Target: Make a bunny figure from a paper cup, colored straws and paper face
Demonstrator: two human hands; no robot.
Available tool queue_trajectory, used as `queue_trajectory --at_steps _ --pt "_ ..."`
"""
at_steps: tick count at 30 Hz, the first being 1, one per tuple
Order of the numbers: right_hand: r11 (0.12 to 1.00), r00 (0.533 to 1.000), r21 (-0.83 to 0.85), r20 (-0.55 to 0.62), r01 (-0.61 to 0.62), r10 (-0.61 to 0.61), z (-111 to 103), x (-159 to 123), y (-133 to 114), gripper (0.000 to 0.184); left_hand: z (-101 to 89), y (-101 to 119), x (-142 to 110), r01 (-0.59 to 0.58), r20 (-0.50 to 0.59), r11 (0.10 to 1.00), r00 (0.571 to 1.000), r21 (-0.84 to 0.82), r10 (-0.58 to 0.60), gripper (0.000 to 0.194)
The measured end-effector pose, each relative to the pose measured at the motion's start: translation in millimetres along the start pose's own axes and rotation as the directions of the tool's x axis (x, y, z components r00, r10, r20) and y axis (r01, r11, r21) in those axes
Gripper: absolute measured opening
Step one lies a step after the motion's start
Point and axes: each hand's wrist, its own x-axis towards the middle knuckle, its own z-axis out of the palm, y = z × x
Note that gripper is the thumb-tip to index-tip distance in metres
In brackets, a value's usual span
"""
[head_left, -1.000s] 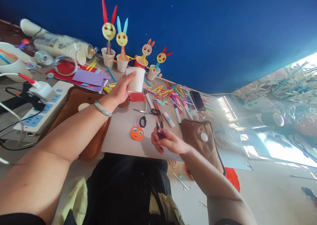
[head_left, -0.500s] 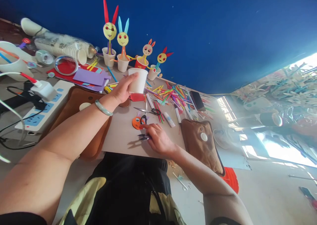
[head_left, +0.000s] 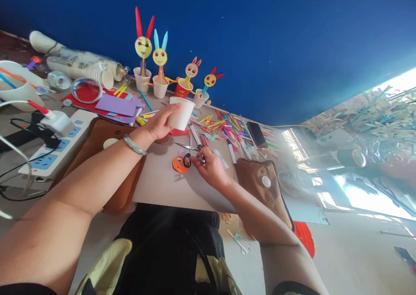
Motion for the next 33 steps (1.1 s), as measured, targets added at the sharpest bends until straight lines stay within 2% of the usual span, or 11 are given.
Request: queue_trajectory --at_steps 3,6,8,10,13,16,18,22,24,27,33 --pt "0.974 0.972 0.008 -0.052 -0.227 0.227 -14.7 19.2 1.9 0.034 -0.9 1.3 -0.7 0.017 0.033 1.000 0.999 -0.005 -0.017 0.066" --pt "0.935 0.953 0.243 -0.095 -0.257 0.287 -19.8 38.7 7.2 0.043 0.7 2.3 -1.8 0.023 0.050 1.000 0.998 -0.014 -0.022 0.069" --pt "0.880 0.955 0.408 -0.054 -0.245 0.291 -18.1 46.3 8.9 0.045 2.9 2.5 -2.9 0.020 0.050 1.000 0.999 -0.017 -0.019 0.069" --pt "0.761 0.961 0.599 0.054 -0.248 0.271 -15.2 48.6 8.1 0.048 5.0 2.3 -4.1 0.004 0.043 1.000 0.999 -0.020 -0.003 0.066" --pt "0.474 0.964 0.846 0.159 -0.244 0.212 -13.7 45.6 4.6 0.045 6.7 0.9 -5.7 -0.003 0.041 1.000 0.999 -0.023 0.004 0.061" --pt "0.376 0.962 0.895 0.168 -0.241 0.216 -15.3 41.0 4.0 0.042 7.6 -1.1 -6.2 0.014 0.072 1.000 0.997 0.003 -0.014 0.060" --pt "0.427 0.960 0.874 0.135 -0.232 0.246 -15.9 38.7 7.1 0.042 8.1 -1.9 -6.6 0.019 0.106 0.999 0.994 0.032 -0.023 0.058" --pt "0.737 0.955 0.660 -0.098 -0.148 0.280 -14.2 35.5 19.8 0.039 10.2 1.3 -12.0 0.107 0.228 0.989 0.965 0.098 -0.127 0.057" --pt "0.843 0.955 0.525 -0.171 -0.121 0.243 -13.4 34.7 25.8 0.035 12.8 5.5 -17.4 0.133 0.302 0.978 0.937 0.158 -0.176 0.061" --pt "0.891 0.960 0.444 -0.193 -0.099 0.203 -14.1 34.5 29.4 0.030 19.0 12.3 -25.6 0.138 0.373 0.957 0.899 0.255 -0.230 0.059" --pt "0.930 0.972 0.358 -0.179 -0.080 0.152 -19.2 32.5 21.0 0.025 27.1 17.6 -31.2 0.098 0.432 0.940 0.870 0.326 -0.240 0.058"
